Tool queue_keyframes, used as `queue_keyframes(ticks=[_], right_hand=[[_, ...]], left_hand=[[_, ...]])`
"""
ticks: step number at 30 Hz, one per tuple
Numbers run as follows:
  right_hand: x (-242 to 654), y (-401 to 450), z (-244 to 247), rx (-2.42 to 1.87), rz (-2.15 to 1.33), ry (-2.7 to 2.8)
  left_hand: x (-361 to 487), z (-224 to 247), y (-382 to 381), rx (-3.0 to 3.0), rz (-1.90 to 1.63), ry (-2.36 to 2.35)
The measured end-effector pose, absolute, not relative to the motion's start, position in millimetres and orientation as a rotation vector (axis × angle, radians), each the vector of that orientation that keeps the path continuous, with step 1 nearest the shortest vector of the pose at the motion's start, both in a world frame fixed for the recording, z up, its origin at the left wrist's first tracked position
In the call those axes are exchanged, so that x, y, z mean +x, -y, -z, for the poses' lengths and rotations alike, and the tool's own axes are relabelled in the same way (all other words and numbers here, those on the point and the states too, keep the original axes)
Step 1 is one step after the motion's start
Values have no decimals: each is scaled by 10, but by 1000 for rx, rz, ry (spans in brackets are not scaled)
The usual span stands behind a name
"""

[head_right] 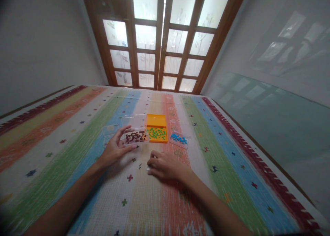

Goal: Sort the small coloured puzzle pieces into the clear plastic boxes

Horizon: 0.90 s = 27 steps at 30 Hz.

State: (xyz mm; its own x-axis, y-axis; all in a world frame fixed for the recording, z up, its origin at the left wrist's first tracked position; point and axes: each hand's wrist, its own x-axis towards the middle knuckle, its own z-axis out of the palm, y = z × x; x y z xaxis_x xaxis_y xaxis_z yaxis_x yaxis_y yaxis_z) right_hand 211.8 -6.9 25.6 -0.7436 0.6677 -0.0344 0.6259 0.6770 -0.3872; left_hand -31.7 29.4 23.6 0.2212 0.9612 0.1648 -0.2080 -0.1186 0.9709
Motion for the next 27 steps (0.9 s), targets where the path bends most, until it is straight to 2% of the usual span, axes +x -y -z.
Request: queue_keyframes(ticks=[9,19,27], right_hand=[[2055,123,-306,-1104,-578,2802],[1848,238,-182,-1304,-137,2889],[1927,167,-199,-1282,-201,2836]], left_hand=[[-310,-260,-291,1285,-1220,-817],[-299,-261,-276,1254,-1224,-811],[-304,-258,-274,1272,-1207,-831]])
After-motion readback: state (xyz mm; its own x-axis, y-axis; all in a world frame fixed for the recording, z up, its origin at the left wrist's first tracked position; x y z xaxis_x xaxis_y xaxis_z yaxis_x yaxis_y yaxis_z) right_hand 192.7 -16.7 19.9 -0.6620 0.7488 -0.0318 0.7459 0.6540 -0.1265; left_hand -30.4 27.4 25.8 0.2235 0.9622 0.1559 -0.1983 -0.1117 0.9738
